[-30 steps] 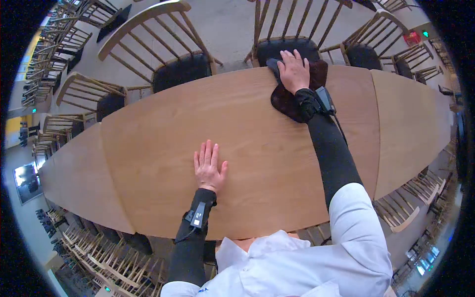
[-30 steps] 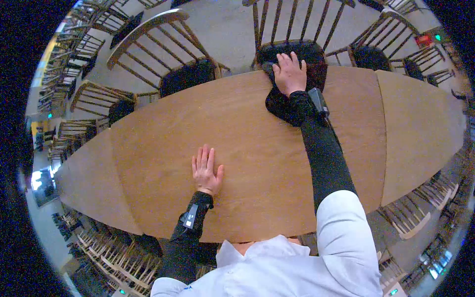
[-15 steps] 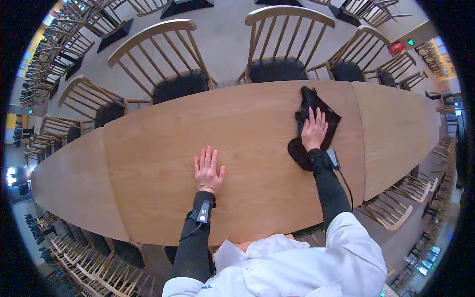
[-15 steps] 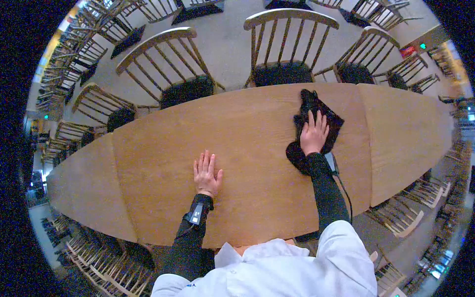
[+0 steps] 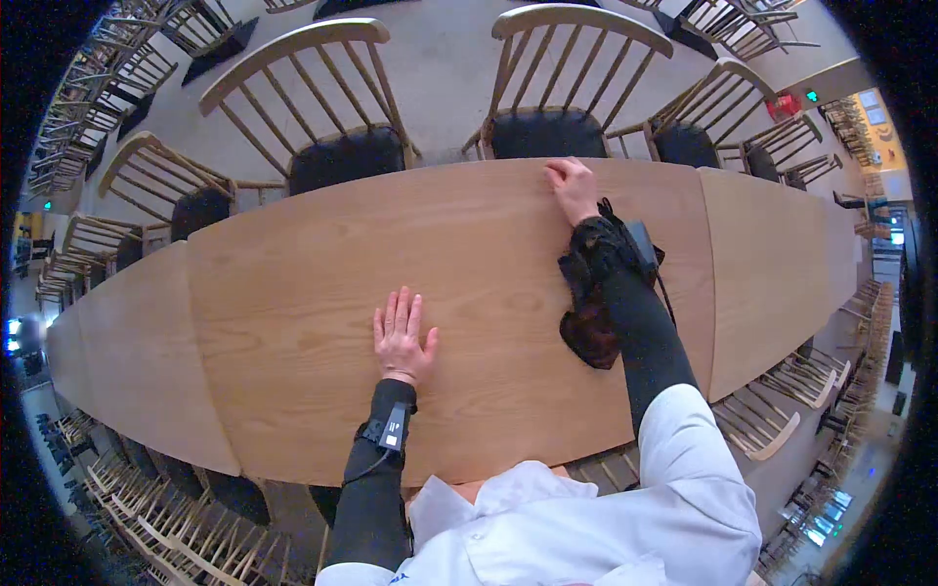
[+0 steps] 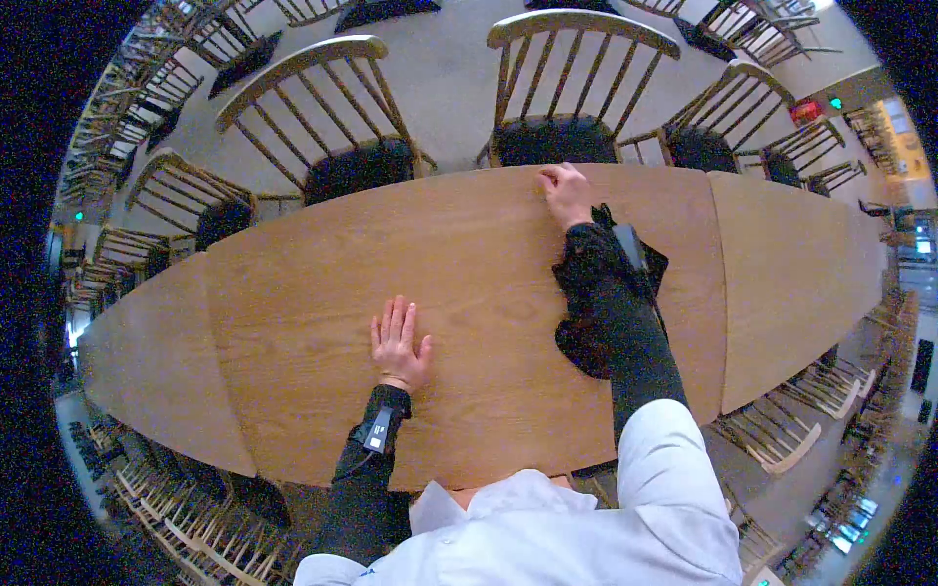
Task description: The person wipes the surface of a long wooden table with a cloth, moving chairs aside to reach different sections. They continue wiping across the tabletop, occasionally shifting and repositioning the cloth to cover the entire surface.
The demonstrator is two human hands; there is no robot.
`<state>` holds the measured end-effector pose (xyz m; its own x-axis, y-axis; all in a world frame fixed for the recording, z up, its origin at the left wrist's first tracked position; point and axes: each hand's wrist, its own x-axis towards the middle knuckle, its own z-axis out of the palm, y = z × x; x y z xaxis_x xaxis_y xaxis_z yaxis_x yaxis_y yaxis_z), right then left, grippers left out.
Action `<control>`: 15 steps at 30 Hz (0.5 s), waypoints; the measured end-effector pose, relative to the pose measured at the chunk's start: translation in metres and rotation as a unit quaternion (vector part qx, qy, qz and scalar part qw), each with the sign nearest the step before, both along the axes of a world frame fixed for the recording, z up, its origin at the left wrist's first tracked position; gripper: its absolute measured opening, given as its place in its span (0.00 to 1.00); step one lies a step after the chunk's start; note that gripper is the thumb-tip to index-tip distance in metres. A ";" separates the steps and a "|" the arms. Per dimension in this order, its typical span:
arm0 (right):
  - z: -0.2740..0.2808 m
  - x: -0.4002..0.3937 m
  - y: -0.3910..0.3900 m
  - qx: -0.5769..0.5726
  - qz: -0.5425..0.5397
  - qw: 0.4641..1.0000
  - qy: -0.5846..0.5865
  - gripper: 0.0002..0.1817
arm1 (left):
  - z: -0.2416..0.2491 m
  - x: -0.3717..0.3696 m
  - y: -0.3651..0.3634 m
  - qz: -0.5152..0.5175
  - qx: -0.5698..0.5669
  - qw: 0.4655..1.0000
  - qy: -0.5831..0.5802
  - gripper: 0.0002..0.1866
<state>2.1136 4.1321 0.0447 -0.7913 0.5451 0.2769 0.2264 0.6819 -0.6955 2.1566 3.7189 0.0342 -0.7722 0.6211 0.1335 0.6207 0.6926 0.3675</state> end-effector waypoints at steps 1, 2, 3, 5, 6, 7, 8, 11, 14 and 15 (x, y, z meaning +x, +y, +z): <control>-0.006 -0.006 0.001 0.051 0.006 0.998 -0.024 0.06 | 0.004 0.000 0.000 0.000 0.000 1.000 -0.005 0.36; -0.011 -0.010 0.002 0.101 0.013 0.994 -0.047 0.07 | 0.009 -0.001 0.000 0.001 -0.001 1.000 -0.009 0.36; -0.014 -0.012 0.003 0.096 -0.002 0.994 -0.047 0.08 | 0.010 -0.001 -0.001 0.002 -0.005 1.000 -0.009 0.36; -0.018 -0.015 0.009 0.116 0.000 0.992 -0.051 0.08 | 0.013 0.000 -0.001 0.004 -0.019 1.000 -0.021 0.36; -0.016 -0.015 0.009 0.140 -0.002 0.989 -0.055 0.09 | 0.015 0.001 -0.001 0.005 -0.021 1.000 -0.023 0.36; -0.014 -0.015 0.007 0.139 -0.001 0.989 -0.056 0.09 | 0.016 0.001 0.000 0.005 -0.026 0.999 -0.030 0.35; -0.012 -0.017 0.008 0.142 -0.005 0.987 -0.070 0.08 | 0.018 0.000 0.000 0.006 -0.030 0.999 -0.037 0.35; -0.005 -0.020 0.007 0.155 -0.002 0.984 -0.090 0.08 | 0.020 0.000 0.000 0.000 -0.042 0.999 -0.033 0.35; -0.008 -0.022 0.005 0.179 -0.003 0.979 -0.097 0.09 | 0.015 0.000 -0.002 -0.004 -0.036 0.999 -0.016 0.36; -0.010 -0.023 0.007 0.198 -0.016 0.975 -0.096 0.10 | 0.013 0.000 -0.002 -0.004 -0.040 0.999 -0.017 0.36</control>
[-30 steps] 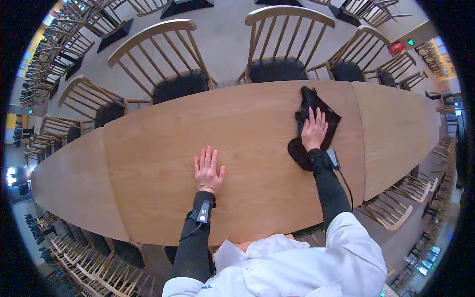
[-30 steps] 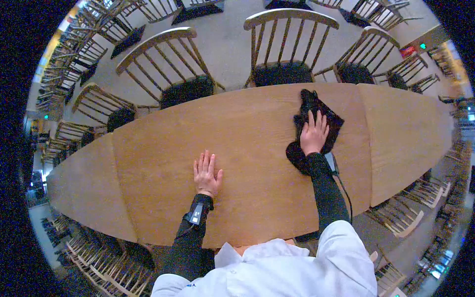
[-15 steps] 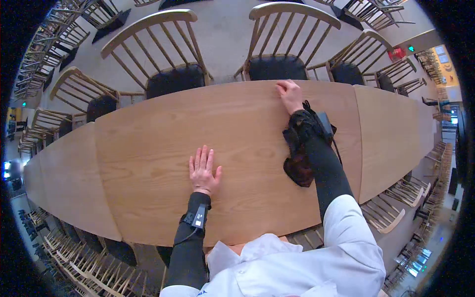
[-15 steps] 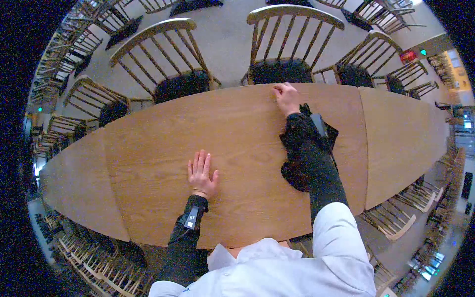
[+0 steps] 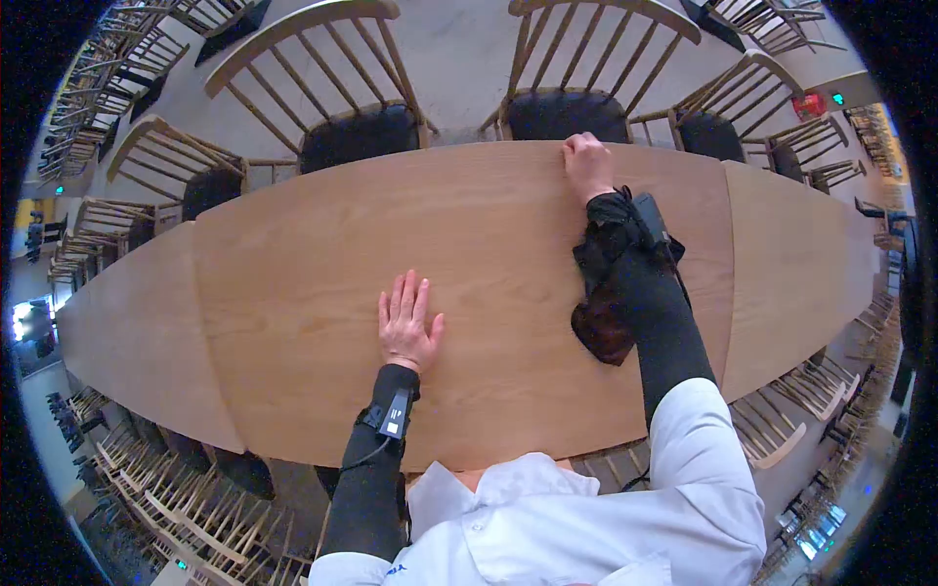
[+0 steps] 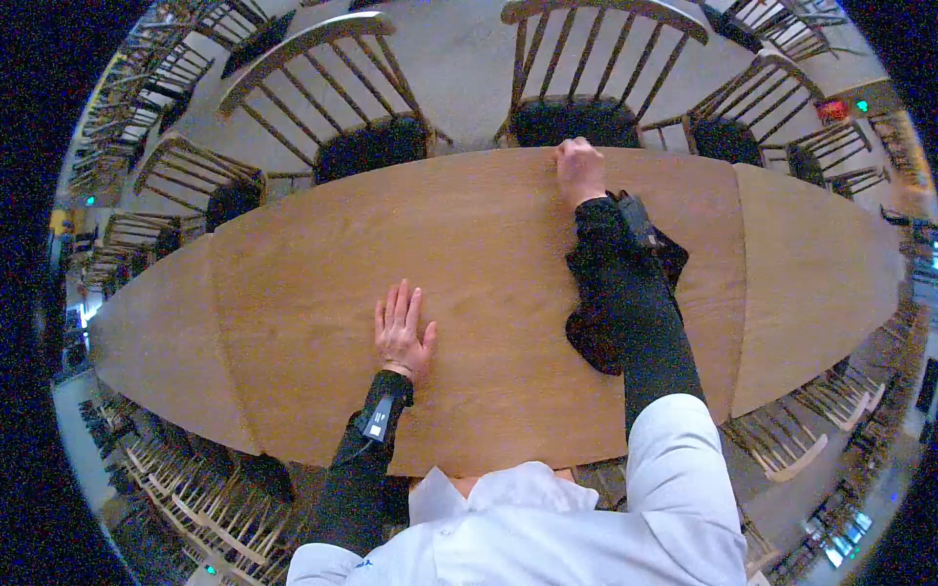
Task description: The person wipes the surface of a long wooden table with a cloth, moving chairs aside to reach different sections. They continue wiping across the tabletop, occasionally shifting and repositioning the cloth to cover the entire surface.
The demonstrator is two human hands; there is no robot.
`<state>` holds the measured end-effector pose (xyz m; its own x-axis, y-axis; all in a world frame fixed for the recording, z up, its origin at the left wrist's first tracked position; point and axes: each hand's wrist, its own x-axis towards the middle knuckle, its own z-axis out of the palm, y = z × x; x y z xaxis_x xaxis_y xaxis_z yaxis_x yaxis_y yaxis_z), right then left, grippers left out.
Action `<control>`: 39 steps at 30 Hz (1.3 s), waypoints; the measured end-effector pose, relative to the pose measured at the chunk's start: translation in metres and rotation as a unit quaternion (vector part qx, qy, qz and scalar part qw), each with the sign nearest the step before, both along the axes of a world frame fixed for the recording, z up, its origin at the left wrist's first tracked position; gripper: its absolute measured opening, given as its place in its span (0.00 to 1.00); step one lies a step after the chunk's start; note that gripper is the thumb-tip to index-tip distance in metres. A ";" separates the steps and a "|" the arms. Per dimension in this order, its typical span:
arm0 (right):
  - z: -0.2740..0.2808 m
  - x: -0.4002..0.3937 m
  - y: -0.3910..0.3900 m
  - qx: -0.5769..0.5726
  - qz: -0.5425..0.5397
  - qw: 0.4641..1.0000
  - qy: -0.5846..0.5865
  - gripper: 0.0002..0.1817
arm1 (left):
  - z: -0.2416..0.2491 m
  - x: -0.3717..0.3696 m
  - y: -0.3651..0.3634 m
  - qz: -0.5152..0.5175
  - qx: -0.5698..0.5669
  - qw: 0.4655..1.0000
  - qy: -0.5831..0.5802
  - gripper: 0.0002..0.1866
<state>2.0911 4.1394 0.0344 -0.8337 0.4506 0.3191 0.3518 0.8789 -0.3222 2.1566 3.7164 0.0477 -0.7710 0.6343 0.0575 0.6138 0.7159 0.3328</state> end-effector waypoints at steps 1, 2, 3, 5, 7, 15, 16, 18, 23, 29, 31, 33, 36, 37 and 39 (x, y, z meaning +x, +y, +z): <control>-0.002 0.000 0.003 -0.002 0.000 1.000 0.000 0.10 | -0.001 0.000 0.000 -0.002 -0.001 1.000 0.006 0.37; -0.003 -0.001 0.007 -0.007 -0.010 1.000 0.004 0.08 | -0.003 -0.001 0.000 -0.004 0.000 1.000 0.012 0.37; -0.004 -0.002 0.011 -0.011 -0.019 1.000 0.008 0.07 | -0.003 -0.003 0.001 -0.003 -0.001 1.000 0.013 0.37; -0.006 0.003 0.017 -0.066 -0.018 0.998 0.014 0.08 | -0.001 0.000 0.001 -0.004 0.009 1.000 0.007 0.37; -0.010 0.003 0.030 -0.117 -0.014 0.993 0.024 0.09 | -0.002 0.000 0.002 -0.003 0.013 1.000 0.009 0.37; 0.016 0.008 0.050 -0.658 -0.135 0.718 0.180 0.09 | -0.009 -0.003 -0.001 -0.014 0.016 0.999 0.038 0.37; 0.012 0.012 0.057 -0.704 -0.130 0.674 0.181 0.11 | -0.009 -0.002 -0.002 -0.010 0.015 0.999 0.032 0.36; 0.005 0.020 0.067 -0.746 -0.125 0.628 0.184 0.13 | -0.007 -0.002 0.000 -0.010 0.017 0.999 0.027 0.36; 0.030 0.025 0.047 -0.774 -0.002 0.585 0.243 0.24 | -0.004 -0.003 0.000 -0.005 0.004 0.999 0.043 0.36; 0.032 0.039 0.065 -0.783 0.011 0.550 0.291 0.28 | 0.000 -0.003 -0.001 -0.008 -0.009 0.999 0.031 0.36; 0.068 0.066 0.042 -0.638 -0.092 0.734 0.213 0.23 | 0.001 -0.003 0.000 -0.011 -0.007 0.999 0.036 0.36; 0.047 0.106 0.034 -0.461 -0.030 0.870 0.173 0.15 | 0.000 -0.004 0.002 -0.013 -0.001 0.999 0.039 0.36; 0.063 0.168 -0.016 -0.121 0.069 0.989 0.057 0.23 | -0.004 -0.002 0.000 -0.005 -0.012 0.999 0.033 0.35; 0.062 0.190 -0.042 -0.108 0.038 0.992 -0.059 0.33 | -0.003 -0.002 -0.001 -0.004 -0.012 0.999 0.030 0.35; 0.057 0.227 -0.088 -0.045 0.053 0.977 -0.204 0.41 | -0.001 -0.002 0.002 -0.007 -0.006 1.000 0.029 0.34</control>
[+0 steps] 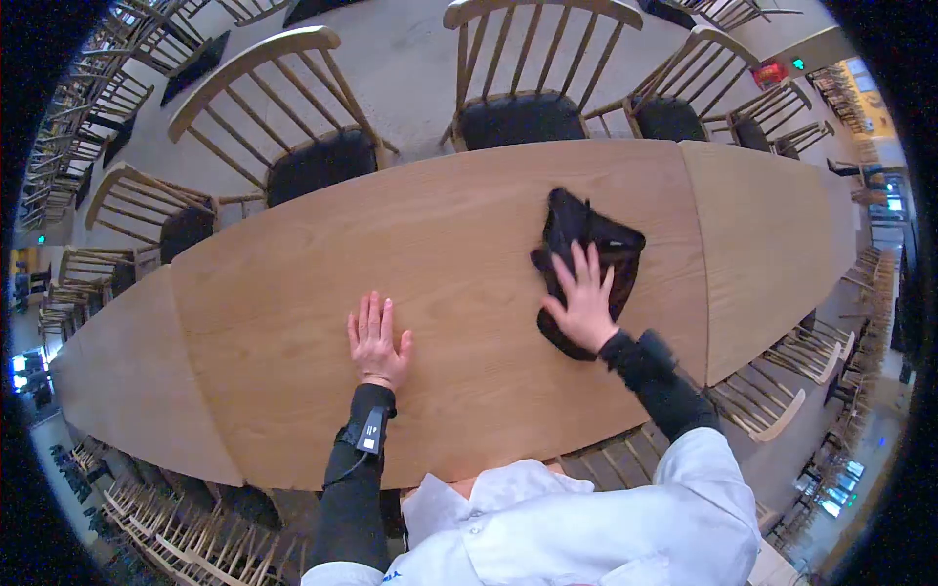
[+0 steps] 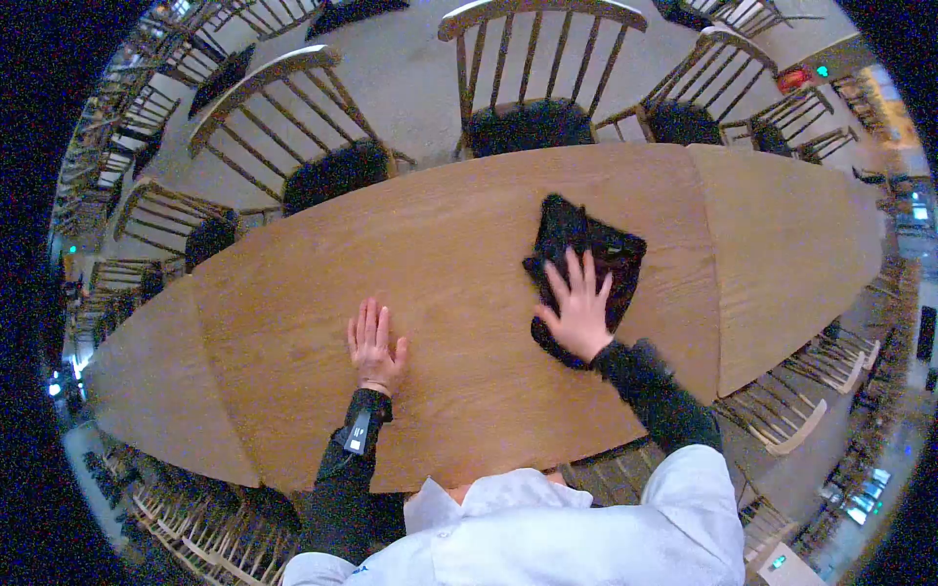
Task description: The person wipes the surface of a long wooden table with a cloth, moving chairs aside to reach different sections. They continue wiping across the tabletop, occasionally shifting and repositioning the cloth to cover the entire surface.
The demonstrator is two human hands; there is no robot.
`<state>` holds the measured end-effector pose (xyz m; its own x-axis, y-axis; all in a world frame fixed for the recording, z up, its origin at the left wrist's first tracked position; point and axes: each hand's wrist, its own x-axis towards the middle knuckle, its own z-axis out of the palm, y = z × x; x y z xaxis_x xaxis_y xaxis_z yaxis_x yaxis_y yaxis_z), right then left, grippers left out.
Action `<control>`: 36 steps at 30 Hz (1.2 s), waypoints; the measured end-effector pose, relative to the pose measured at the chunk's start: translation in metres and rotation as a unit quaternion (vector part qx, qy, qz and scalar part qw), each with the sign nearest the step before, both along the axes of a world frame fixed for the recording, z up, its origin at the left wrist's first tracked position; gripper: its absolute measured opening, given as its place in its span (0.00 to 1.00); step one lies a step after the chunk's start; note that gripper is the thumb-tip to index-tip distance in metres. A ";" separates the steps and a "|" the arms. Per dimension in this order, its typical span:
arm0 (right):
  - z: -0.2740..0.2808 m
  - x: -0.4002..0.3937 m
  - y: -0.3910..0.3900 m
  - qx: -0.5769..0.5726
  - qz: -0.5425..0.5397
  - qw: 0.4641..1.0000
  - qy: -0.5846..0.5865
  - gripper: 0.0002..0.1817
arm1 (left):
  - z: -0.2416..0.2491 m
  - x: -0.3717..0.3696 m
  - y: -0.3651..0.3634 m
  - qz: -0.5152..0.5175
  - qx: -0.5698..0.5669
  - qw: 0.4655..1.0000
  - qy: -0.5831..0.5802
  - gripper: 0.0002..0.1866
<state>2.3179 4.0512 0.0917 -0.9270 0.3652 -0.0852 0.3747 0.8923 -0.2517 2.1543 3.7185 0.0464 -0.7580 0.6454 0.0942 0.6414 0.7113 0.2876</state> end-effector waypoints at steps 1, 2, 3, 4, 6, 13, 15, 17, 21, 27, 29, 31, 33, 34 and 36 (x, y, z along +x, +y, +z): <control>-0.011 0.015 -0.012 0.008 0.009 1.000 0.009 0.40 | 0.001 0.001 0.000 -0.002 -0.002 1.000 -0.002 0.35; -0.014 0.024 -0.023 -0.010 0.017 1.000 -0.002 0.38 | 0.001 0.001 0.000 -0.005 -0.004 1.000 -0.004 0.35; -0.016 0.031 -0.033 -0.016 0.066 0.998 -0.017 0.38 | -0.001 0.000 0.000 -0.009 -0.003 1.000 -0.004 0.35; -0.019 0.035 -0.041 -0.021 0.113 0.993 -0.034 0.38 | -0.003 0.000 -0.001 -0.008 -0.004 1.000 -0.009 0.36; -0.028 0.023 -0.045 -0.012 0.220 0.975 0.034 0.38 | -0.005 0.002 0.000 -0.010 -0.002 1.000 -0.016 0.36; 0.004 -0.060 -0.048 -0.159 0.270 0.938 0.146 0.25 | 0.001 0.001 -0.003 -0.012 -0.018 1.000 0.000 0.36; 0.026 -0.093 -0.015 -0.149 0.164 0.931 0.290 0.14 | -0.002 0.002 -0.002 -0.017 -0.021 1.000 0.002 0.36; 0.007 -0.119 0.040 -0.042 -0.009 0.937 0.348 0.05 | 0.004 0.004 -0.001 -0.002 -0.038 0.999 -0.024 0.35; -0.024 -0.130 0.116 -0.024 -0.051 0.961 0.269 0.02 | -0.001 0.000 0.000 -0.017 -0.010 1.000 -0.008 0.35; -0.043 -0.133 0.121 -0.003 -0.023 0.990 0.137 0.13 | 0.004 0.002 -0.001 -0.010 -0.037 0.999 -0.016 0.35; -0.050 -0.142 0.127 0.066 -0.124 0.986 0.088 0.25 | 0.006 0.004 0.000 -0.001 -0.036 0.999 -0.036 0.36; -0.048 -0.144 0.131 -0.046 -0.164 0.976 0.133 0.29 | 0.003 0.002 -0.001 -0.006 -0.027 0.999 -0.028 0.36; -0.046 -0.142 0.123 -0.162 -0.197 0.951 0.172 0.33 | 0.002 0.003 -0.003 -0.006 -0.022 0.999 -0.023 0.37; -0.043 -0.134 0.106 -0.121 -0.161 0.961 0.190 0.31 | 0.001 0.003 -0.003 -0.007 -0.027 0.999 -0.024 0.37; -0.019 -0.117 0.059 -0.092 -0.036 0.969 0.226 0.26 | -0.001 0.003 -0.003 -0.004 -0.031 0.999 -0.025 0.37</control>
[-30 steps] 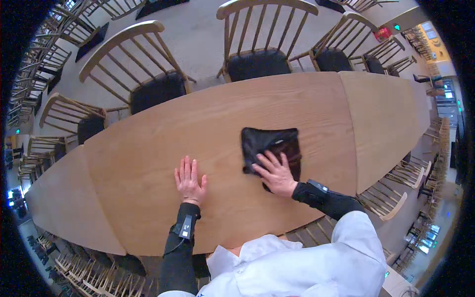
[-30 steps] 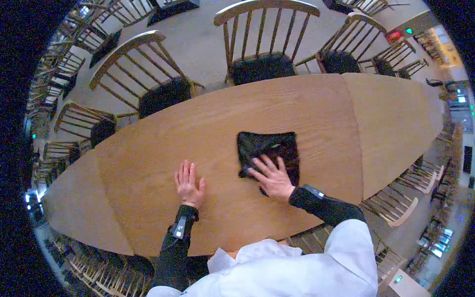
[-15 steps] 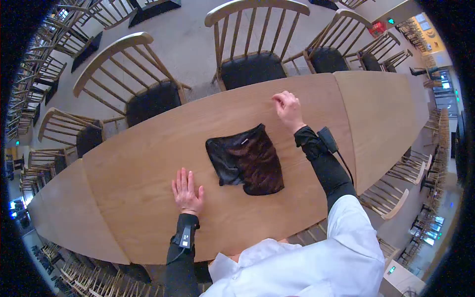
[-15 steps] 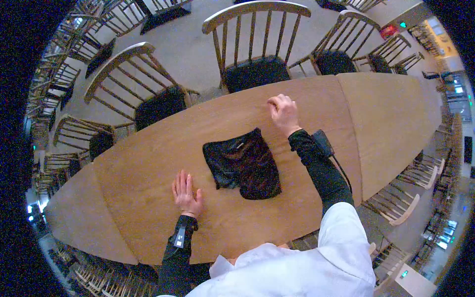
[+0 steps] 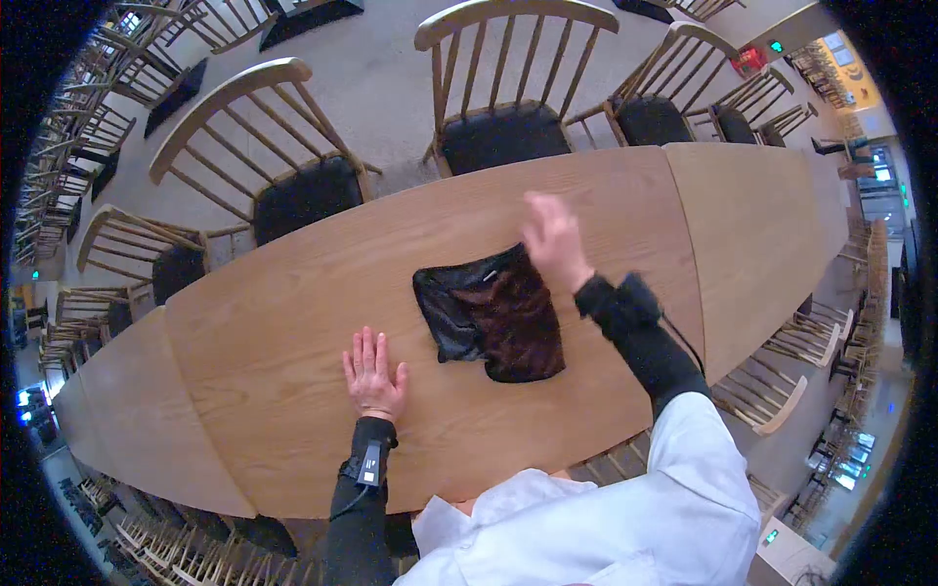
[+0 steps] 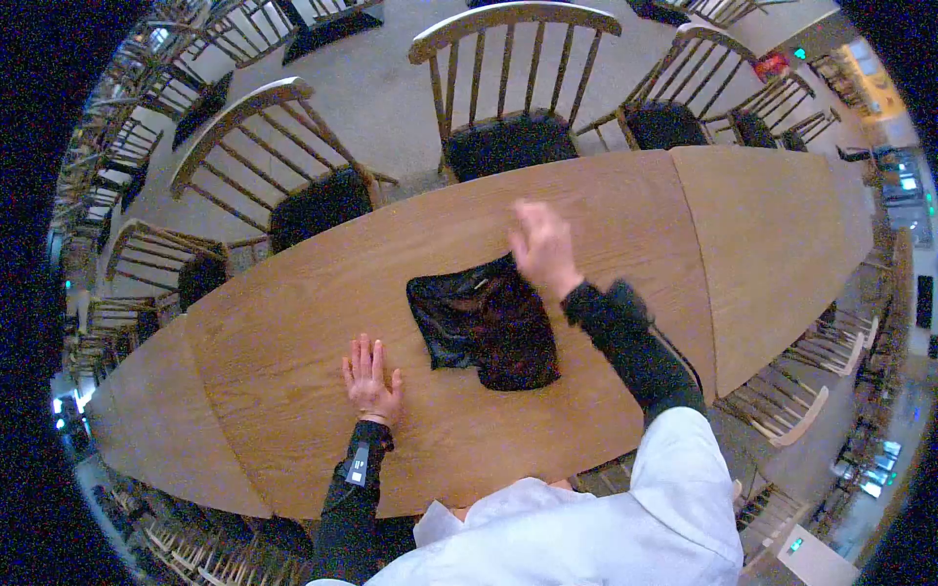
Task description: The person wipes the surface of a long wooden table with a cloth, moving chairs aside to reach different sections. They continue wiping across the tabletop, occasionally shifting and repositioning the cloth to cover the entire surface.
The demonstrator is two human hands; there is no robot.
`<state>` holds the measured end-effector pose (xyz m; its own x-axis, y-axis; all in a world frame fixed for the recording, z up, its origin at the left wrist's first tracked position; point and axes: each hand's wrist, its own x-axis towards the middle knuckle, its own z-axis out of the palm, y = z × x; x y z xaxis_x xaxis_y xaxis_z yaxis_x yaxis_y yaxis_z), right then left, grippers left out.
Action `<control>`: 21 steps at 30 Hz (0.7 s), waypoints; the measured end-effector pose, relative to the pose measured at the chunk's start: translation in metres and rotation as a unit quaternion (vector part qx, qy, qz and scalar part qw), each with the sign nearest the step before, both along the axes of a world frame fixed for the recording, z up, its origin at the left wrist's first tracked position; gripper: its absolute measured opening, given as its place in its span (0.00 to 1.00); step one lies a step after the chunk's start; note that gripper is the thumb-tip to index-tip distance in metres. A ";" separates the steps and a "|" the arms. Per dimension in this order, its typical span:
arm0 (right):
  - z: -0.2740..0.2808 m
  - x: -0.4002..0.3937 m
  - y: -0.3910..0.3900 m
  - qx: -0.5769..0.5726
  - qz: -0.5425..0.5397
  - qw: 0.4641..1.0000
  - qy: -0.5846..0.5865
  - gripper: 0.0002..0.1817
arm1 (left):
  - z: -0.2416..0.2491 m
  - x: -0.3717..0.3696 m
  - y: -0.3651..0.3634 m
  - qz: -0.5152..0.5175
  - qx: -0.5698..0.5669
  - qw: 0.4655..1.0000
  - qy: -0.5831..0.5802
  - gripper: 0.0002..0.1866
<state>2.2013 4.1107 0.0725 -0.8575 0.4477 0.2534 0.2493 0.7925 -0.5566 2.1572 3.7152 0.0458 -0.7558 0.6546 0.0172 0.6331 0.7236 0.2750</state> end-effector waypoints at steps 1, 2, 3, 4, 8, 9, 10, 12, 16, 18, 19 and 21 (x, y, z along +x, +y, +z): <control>0.023 0.012 -0.030 0.009 0.084 0.996 0.026 0.24 | -0.001 0.000 0.000 -0.002 0.003 1.000 0.003 0.37; 0.035 0.028 -0.058 0.025 0.166 0.986 0.013 0.20 | -0.001 0.000 0.000 -0.006 0.007 1.000 0.006 0.37; 0.036 0.047 -0.083 -0.022 0.223 0.974 -0.037 0.21 | 0.000 0.001 0.001 -0.008 0.007 1.000 0.006 0.37; 0.030 0.069 -0.101 0.047 0.273 0.954 -0.112 0.26 | 0.001 0.001 0.002 -0.007 0.007 1.000 0.008 0.37; 0.007 0.070 -0.105 0.099 0.315 0.936 -0.122 0.33 | -0.003 0.000 0.001 -0.006 0.018 1.000 0.012 0.37; 0.007 0.058 -0.105 0.100 0.327 0.929 -0.139 0.34 | -0.004 0.004 0.001 -0.006 0.016 1.000 0.007 0.37; 0.007 0.041 -0.105 0.089 0.328 0.934 -0.113 0.31 | -0.002 0.005 0.001 -0.005 0.020 1.000 0.012 0.37; 0.000 0.006 -0.109 0.099 0.319 0.939 -0.077 0.30 | -0.003 -0.001 0.004 -0.006 0.024 0.999 0.023 0.37; -0.009 -0.044 -0.085 0.075 0.280 0.957 0.005 0.24 | -0.001 0.000 -0.002 -0.005 0.002 1.000 0.019 0.37; -0.015 -0.053 -0.049 0.112 0.223 0.968 0.017 0.22 | -0.001 -0.003 -0.001 -0.009 -0.003 1.000 0.017 0.37; -0.013 -0.055 -0.024 0.125 0.185 0.975 0.005 0.21 | -0.001 -0.003 -0.003 -0.011 0.006 1.000 0.021 0.36; -0.016 -0.044 0.036 0.158 0.091 0.983 -0.020 0.21 | -0.003 -0.004 -0.005 -0.015 0.013 1.000 0.022 0.36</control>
<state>2.1572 4.1472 0.0568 -0.9285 0.1897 0.3193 0.1036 0.9578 -0.2681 2.1535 3.7107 0.0431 -0.7340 0.6757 0.0682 0.6663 0.6971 0.2646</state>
